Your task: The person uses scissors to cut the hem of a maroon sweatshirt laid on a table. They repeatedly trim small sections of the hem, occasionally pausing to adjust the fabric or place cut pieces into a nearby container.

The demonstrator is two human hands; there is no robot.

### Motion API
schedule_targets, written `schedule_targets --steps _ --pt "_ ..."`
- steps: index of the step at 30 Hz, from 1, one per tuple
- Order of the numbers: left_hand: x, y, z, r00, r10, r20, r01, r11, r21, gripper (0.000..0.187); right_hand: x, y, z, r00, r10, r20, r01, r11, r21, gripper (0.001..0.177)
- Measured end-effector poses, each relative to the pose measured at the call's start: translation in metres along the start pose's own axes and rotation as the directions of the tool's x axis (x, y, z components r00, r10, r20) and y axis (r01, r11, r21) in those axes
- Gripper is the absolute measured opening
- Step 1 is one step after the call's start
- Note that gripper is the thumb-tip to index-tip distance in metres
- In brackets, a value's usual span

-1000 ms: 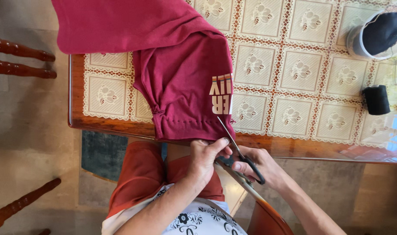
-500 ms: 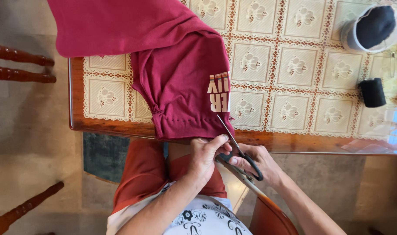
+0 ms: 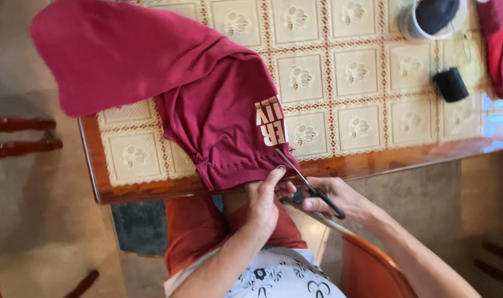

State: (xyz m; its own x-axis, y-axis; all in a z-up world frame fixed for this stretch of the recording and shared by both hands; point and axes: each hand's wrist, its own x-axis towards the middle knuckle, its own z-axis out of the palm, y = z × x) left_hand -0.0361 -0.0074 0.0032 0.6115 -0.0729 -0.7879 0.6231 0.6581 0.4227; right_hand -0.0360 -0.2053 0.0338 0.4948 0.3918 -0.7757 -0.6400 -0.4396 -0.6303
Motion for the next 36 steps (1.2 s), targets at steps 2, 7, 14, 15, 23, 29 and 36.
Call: schedule_targets --steps 2,7,14,15,23,29,36 --pt "0.001 0.001 0.004 0.997 0.071 0.027 -0.071 0.997 0.023 0.012 -0.006 0.005 0.015 0.999 -0.039 0.028 0.032 0.981 0.193 0.065" --pt "0.002 0.001 0.014 0.993 0.118 0.020 -0.119 0.992 0.046 0.014 -0.022 0.008 0.063 0.989 -0.108 -0.101 0.141 0.894 0.426 0.061" --pt "0.010 0.003 0.008 0.999 -0.051 0.007 0.051 0.995 0.081 0.019 0.009 -0.006 0.106 0.809 -0.165 -0.564 0.322 0.928 0.189 0.059" --pt "0.010 0.004 0.007 0.999 -0.040 0.006 0.039 0.992 0.116 0.022 0.011 -0.010 0.108 0.833 -0.040 -0.551 0.234 0.929 0.286 0.056" --pt "0.006 0.011 0.007 0.993 -0.118 -0.008 0.117 0.976 0.184 0.014 0.009 -0.017 0.108 0.759 -0.033 -0.650 0.233 0.946 0.225 0.046" --pt "0.008 0.012 0.009 0.990 -0.139 -0.005 0.136 0.961 0.242 0.013 0.007 -0.023 0.098 0.729 -0.057 -0.682 0.250 0.950 0.189 0.047" --pt "0.015 0.009 0.003 0.981 -0.196 0.001 0.189 0.948 0.258 0.013 0.008 -0.020 0.087 0.739 -0.076 -0.670 0.176 0.981 0.083 0.053"
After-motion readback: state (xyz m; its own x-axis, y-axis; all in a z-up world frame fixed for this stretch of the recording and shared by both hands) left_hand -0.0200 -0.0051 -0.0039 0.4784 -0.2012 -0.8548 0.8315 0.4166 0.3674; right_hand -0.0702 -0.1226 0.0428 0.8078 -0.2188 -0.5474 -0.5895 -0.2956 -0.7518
